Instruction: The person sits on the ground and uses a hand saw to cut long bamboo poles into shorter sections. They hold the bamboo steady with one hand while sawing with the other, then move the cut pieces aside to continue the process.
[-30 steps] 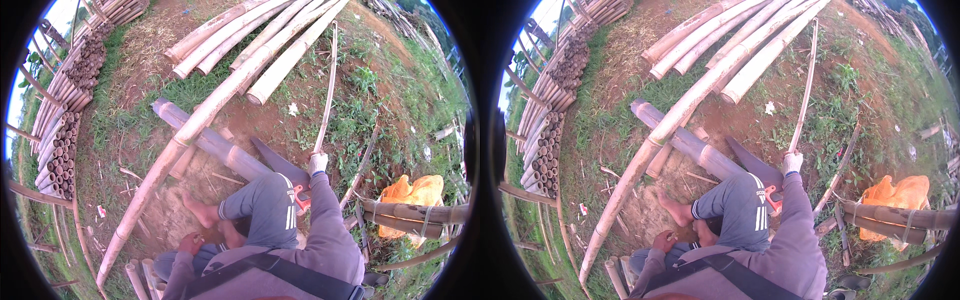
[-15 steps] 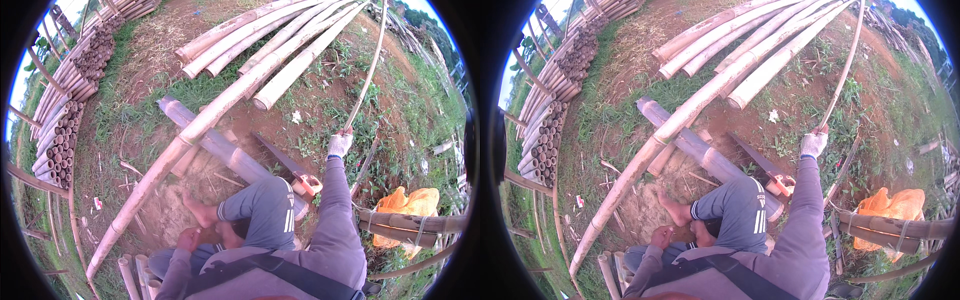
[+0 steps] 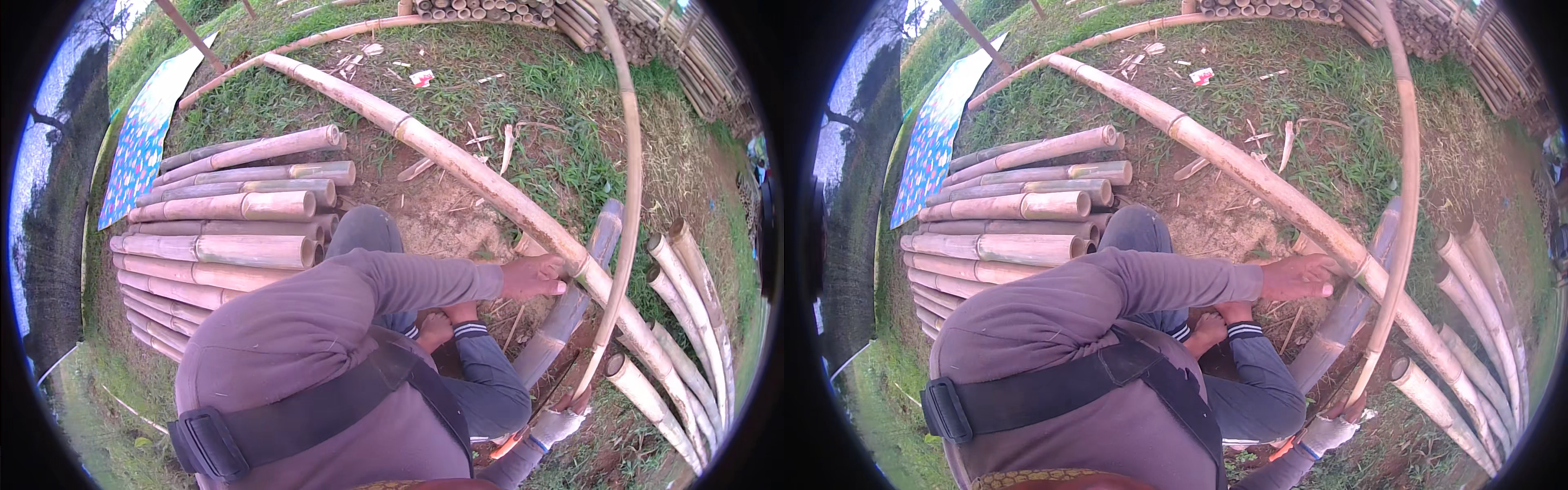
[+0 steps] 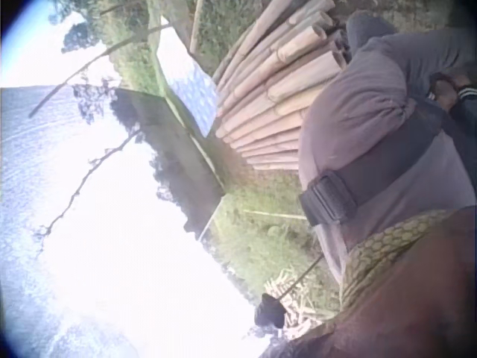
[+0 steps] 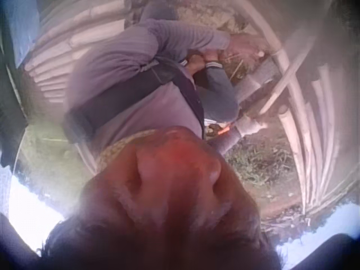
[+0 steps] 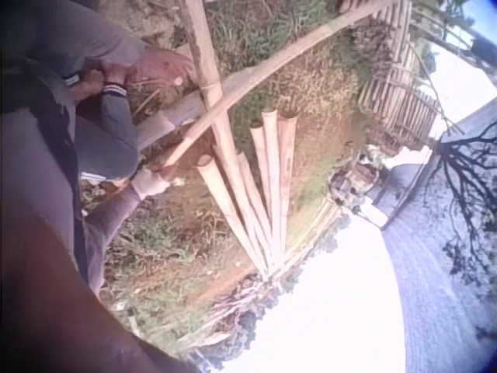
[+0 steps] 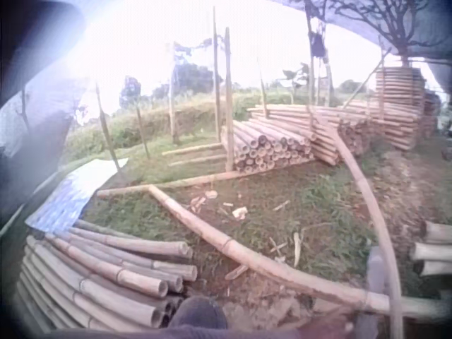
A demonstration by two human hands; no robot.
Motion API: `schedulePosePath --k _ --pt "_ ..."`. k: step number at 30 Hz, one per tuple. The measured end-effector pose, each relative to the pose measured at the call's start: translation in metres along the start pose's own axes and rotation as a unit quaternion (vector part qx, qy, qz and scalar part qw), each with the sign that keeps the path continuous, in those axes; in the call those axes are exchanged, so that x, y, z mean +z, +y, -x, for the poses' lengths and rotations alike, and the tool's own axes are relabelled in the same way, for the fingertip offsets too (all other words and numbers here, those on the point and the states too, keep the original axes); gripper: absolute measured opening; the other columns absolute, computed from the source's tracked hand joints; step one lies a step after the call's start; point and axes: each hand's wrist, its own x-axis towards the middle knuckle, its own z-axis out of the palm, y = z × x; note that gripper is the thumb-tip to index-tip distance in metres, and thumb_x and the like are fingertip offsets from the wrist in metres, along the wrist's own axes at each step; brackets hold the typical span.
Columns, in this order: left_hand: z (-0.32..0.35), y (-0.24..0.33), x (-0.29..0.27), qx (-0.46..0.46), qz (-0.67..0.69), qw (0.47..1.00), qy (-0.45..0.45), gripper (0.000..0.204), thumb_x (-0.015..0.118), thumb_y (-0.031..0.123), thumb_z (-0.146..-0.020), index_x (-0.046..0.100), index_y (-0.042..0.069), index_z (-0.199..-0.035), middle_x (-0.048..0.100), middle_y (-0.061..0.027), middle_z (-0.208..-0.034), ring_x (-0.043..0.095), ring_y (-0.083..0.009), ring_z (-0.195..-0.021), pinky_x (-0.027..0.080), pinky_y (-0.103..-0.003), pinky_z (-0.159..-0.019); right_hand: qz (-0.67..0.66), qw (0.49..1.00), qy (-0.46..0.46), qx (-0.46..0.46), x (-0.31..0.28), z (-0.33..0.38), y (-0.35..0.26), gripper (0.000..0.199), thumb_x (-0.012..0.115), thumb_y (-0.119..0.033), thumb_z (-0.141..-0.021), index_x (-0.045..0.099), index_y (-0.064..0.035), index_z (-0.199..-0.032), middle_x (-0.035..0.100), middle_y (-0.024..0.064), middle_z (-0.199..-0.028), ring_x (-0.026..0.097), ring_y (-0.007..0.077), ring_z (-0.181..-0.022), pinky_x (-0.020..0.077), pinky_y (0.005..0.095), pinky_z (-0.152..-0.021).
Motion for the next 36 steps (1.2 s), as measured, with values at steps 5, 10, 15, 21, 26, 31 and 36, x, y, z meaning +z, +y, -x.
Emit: schedulePosePath --k 5,10,15,21,26,31,36 --pt "-0.011 0.012 -0.027 -0.116 0.332 0.872 0.340 0.066 0.069 0.051 -0.107 0.038 0.006 -0.145 0.062 -0.0146 -0.133 0.070 -0.0268 -0.111 0.057 -0.050 -0.103 -0.031 0.971 -0.157 -0.179 0.046 -0.037 -0.102 0.058 0.077 -0.014 -0.100 0.059 -0.0055 -0.154 0.070 0.0263 -0.119 0.070 0.0460 -0.097 0.0552 0.0553 -0.078" --pt "0.024 0.001 -0.146 -0.009 0.323 0.789 0.522 0.027 0.063 0.014 -0.110 0.040 0.007 -0.122 0.062 -0.0102 -0.097 0.070 -0.0222 -0.075 0.063 -0.042 -0.063 -0.070 0.937 -0.212 -0.268 0.093 -0.066 -0.167 0.062 0.078 -0.020 -0.099 0.055 -0.0037 -0.154 0.069 0.0256 -0.122 0.069 0.0462 -0.105 0.0544 0.0580 -0.087" --pt "0.030 -0.005 -0.275 0.040 0.339 0.727 0.595 0.028 0.064 0.012 -0.108 0.040 0.004 -0.120 0.062 -0.0109 -0.091 0.066 -0.0218 -0.066 0.061 -0.041 -0.058 -0.032 0.912 -0.298 -0.279 0.132 -0.096 -0.216 0.058 0.071 -0.020 -0.103 0.053 -0.0003 -0.155 0.069 0.0266 -0.122 0.069 0.0471 -0.105 0.0545 0.0585 -0.087" --pt "0.038 -0.016 -0.372 0.036 0.321 0.695 0.642 0.018 0.063 0.012 -0.108 0.050 0.002 -0.116 0.062 -0.0110 -0.090 0.065 -0.0211 -0.065 0.060 -0.042 -0.057 -0.072 0.890 -0.295 -0.339 0.184 -0.120 -0.288 0.051 0.067 -0.030 -0.107 0.062 0.0036 -0.144 0.071 0.0277 -0.112 0.071 0.0482 -0.098 0.0558 0.0575 -0.083" --pt "0.049 -0.029 -0.442 0.044 0.364 0.696 0.617 0.013 0.061 0.013 -0.109 0.057 0.002 -0.113 0.063 -0.0104 -0.087 0.065 -0.0225 -0.065 0.061 -0.041 -0.060 -0.082 0.885 -0.284 -0.358 0.218 -0.131 -0.335 0.046 0.070 -0.028 -0.105 0.066 0.0000 -0.142 0.074 0.0266 -0.107 0.072 0.0476 -0.094 0.0569 0.0565 -0.083" --pt "0.057 -0.031 -0.486 0.027 0.367 0.695 0.617 0.018 0.061 0.014 -0.110 0.058 0.001 -0.122 0.066 -0.0115 -0.093 0.070 -0.0264 -0.073 0.064 -0.045 -0.067 -0.106 0.889 -0.280 -0.347 0.236 -0.134 -0.376 0.044 0.072 -0.026 -0.102 0.069 0.0016 -0.136 0.075 0.0271 -0.106 0.074 0.0469 -0.097 0.0586 0.0559 -0.084" --pt "0.064 -0.040 -0.521 0.011 0.343 0.710 0.615 0.026 0.063 0.016 -0.110 0.057 0.000 -0.130 0.069 -0.0147 -0.102 0.075 -0.0312 -0.083 0.065 -0.050 -0.073 -0.089 0.888 -0.292 -0.344 0.247 -0.140 -0.400 0.044 0.072 -0.026 -0.102 0.069 0.0012 -0.136 0.076 0.0290 -0.106 0.075 0.0472 -0.095 0.0585 0.0574 -0.084"
